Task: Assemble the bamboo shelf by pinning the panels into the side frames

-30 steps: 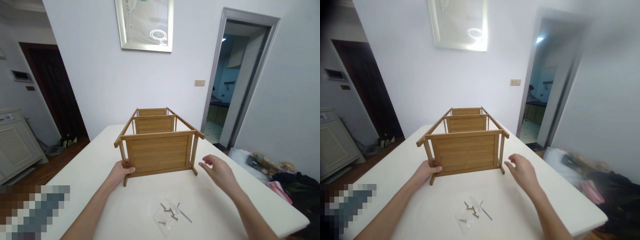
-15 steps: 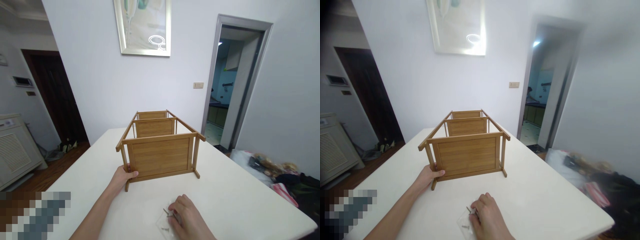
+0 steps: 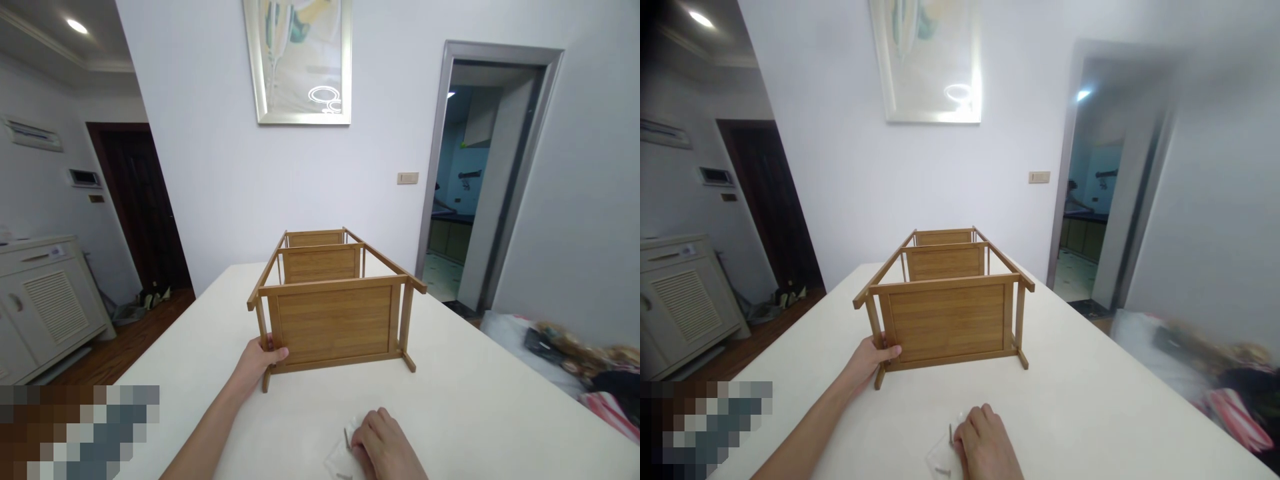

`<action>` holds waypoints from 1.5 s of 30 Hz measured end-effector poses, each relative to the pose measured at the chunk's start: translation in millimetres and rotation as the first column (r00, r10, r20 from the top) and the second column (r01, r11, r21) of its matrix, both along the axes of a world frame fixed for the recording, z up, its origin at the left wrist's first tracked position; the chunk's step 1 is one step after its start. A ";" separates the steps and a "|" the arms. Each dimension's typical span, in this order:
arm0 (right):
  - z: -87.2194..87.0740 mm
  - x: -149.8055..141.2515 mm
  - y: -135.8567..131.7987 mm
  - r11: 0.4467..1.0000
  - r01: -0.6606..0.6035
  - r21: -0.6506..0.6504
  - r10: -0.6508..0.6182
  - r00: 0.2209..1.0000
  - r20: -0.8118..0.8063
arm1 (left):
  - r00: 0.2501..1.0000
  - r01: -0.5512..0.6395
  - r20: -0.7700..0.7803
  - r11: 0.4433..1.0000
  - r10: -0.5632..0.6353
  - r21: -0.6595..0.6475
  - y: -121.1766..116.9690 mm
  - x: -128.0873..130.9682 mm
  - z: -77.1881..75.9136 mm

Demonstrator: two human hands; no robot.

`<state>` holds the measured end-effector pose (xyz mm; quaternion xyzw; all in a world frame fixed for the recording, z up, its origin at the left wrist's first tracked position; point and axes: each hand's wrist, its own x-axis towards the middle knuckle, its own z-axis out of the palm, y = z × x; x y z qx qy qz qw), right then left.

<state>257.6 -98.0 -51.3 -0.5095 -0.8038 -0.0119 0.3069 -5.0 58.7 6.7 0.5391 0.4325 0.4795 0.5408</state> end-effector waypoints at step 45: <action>181.1 110.9 118.5 0.968 0.032 0.249 0.189 0.559 -0.808 | 0.733 -0.087 -0.650 0.975 0.202 0.205 15.9 -19.1 10.2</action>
